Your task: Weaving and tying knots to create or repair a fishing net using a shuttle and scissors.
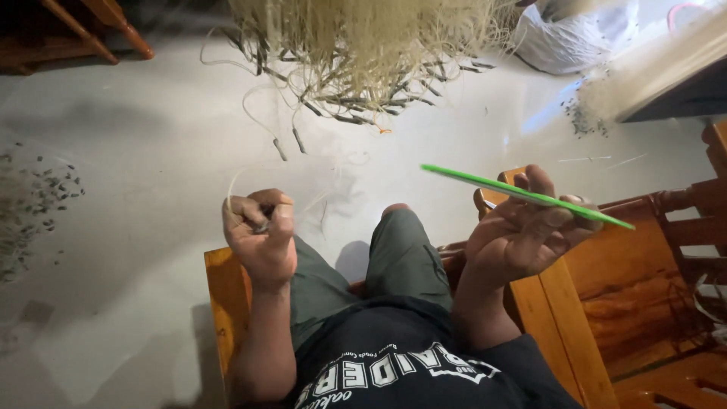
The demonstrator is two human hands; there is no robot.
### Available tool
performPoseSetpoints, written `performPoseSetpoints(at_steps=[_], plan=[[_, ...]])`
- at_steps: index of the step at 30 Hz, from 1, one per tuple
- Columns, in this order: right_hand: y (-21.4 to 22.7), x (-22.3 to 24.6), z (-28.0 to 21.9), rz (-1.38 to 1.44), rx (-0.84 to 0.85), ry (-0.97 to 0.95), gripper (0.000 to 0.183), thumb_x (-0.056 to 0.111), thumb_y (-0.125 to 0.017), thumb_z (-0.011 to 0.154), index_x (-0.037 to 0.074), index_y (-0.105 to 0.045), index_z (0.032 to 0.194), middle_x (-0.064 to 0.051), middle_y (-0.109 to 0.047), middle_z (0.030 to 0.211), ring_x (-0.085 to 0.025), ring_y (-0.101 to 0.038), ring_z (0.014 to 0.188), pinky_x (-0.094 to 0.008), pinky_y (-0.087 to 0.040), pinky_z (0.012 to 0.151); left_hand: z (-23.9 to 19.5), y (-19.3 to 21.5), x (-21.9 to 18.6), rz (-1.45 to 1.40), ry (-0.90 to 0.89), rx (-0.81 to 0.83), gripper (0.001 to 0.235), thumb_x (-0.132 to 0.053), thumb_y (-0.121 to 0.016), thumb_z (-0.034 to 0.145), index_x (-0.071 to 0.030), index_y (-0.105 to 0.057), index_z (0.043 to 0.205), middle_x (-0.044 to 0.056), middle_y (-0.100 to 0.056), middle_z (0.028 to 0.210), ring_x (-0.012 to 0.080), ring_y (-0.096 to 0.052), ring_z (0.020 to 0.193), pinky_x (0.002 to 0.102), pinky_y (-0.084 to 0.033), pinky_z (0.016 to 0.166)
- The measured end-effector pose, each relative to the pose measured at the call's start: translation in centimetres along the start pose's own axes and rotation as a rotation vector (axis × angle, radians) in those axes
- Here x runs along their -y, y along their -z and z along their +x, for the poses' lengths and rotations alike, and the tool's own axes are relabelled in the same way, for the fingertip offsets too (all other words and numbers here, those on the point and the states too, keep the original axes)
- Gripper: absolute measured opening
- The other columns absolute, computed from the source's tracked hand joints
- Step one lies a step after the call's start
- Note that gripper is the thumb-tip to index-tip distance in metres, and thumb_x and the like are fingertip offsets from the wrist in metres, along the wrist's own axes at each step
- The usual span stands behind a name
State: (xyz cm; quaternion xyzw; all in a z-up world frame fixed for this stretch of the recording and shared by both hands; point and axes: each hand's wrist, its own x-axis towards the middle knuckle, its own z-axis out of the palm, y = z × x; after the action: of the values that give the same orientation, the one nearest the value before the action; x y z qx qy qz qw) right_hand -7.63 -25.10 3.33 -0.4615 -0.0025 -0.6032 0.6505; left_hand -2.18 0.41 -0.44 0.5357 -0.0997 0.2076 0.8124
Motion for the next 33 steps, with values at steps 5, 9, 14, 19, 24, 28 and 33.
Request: performPoseSetpoints(at_steps=[5, 9, 14, 19, 24, 28, 33], plan=[[-0.8, 0.5, 1.0, -0.139, 0.214, 0.141, 0.008, 0.017, -0.045, 0.112, 0.014, -0.046, 0.119, -0.019, -0.063, 0.098, -0.03, -0.059, 0.096, -0.045, -0.052, 0.094, 0.6, 2.2, 1.5, -0.013, -0.029, -0.004, 0.034, -0.011, -0.068, 0.089, -0.02, -0.035, 0.087, 0.011, -0.064, 0.093, 0.0179, -0.063, 0.089, 0.039, -0.047, 0.079], [1.3, -1.4, 0.8, 0.015, 0.141, 0.171, 0.016, 0.008, -0.054, 0.108, 0.014, -0.05, 0.122, -0.026, -0.062, 0.106, -0.037, -0.066, 0.102, -0.038, -0.05, 0.103, 1.0, 1.7, 0.2, 0.051, -0.032, -0.046, 0.033, -0.004, -0.063, 0.088, -0.018, -0.034, 0.085, 0.009, -0.06, 0.086, 0.0194, -0.063, 0.088, 0.038, -0.048, 0.079], [-0.3, -2.7, 0.1, 0.064, 0.308, 0.196, 0.015, 0.007, -0.038, 0.101, 0.002, -0.042, 0.115, -0.025, -0.051, 0.082, -0.046, -0.062, 0.081, -0.06, -0.052, 0.086, 1.0, 0.7, 1.2, -0.055, -0.19, 0.028, 0.045, 0.006, -0.07, 0.084, -0.017, -0.032, 0.081, 0.016, -0.064, 0.085, 0.0099, -0.046, 0.066, 0.022, -0.04, 0.06], [-4.2, -0.9, -1.1, -0.052, 0.651, 0.111, 0.008, -0.005, -0.056, 0.093, -0.007, -0.061, 0.098, -0.025, -0.062, 0.078, -0.037, -0.061, 0.071, -0.048, -0.051, 0.078, 0.5, -1.0, 0.2, -0.103, -0.091, 0.115, 0.043, 0.006, -0.07, 0.086, -0.015, -0.033, 0.081, 0.017, -0.065, 0.086, 0.0096, -0.047, 0.064, 0.021, -0.038, 0.055], [-6.0, -0.1, -2.1, -0.349, 0.912, 0.099, 0.019, -0.005, -0.074, 0.085, 0.006, -0.08, 0.099, -0.012, -0.07, 0.082, -0.026, -0.065, 0.068, -0.036, -0.052, 0.074, -0.2, -1.7, -0.3, -0.093, -0.057, 0.161, 0.043, 0.007, -0.07, 0.087, -0.014, -0.033, 0.08, 0.019, -0.066, 0.086, 0.009, -0.051, 0.065, 0.019, -0.04, 0.055], [-6.4, 0.3, -2.3, -0.441, 1.019, 0.129, 0.02, 0.003, -0.075, 0.087, 0.012, -0.079, 0.104, -0.008, -0.07, 0.083, -0.025, -0.065, 0.07, -0.035, -0.05, 0.075, -0.5, -2.1, -0.6, -0.128, -0.035, 0.192, 0.04, 0.004, -0.068, 0.09, -0.014, -0.034, 0.081, 0.017, -0.067, 0.086, 0.0062, -0.049, 0.064, 0.019, -0.038, 0.055], [-6.5, 0.6, -2.2, -0.48, 1.047, 0.149, 0.018, 0.005, -0.075, 0.089, 0.012, -0.078, 0.106, -0.009, -0.069, 0.083, -0.027, -0.064, 0.07, -0.036, -0.049, 0.077, -0.8, -2.3, -1.0, -0.143, -0.033, 0.212, 0.037, 0.002, -0.067, 0.092, -0.014, -0.035, 0.082, 0.018, -0.067, 0.088, 0.0067, -0.051, 0.065, 0.02, -0.039, 0.055]])
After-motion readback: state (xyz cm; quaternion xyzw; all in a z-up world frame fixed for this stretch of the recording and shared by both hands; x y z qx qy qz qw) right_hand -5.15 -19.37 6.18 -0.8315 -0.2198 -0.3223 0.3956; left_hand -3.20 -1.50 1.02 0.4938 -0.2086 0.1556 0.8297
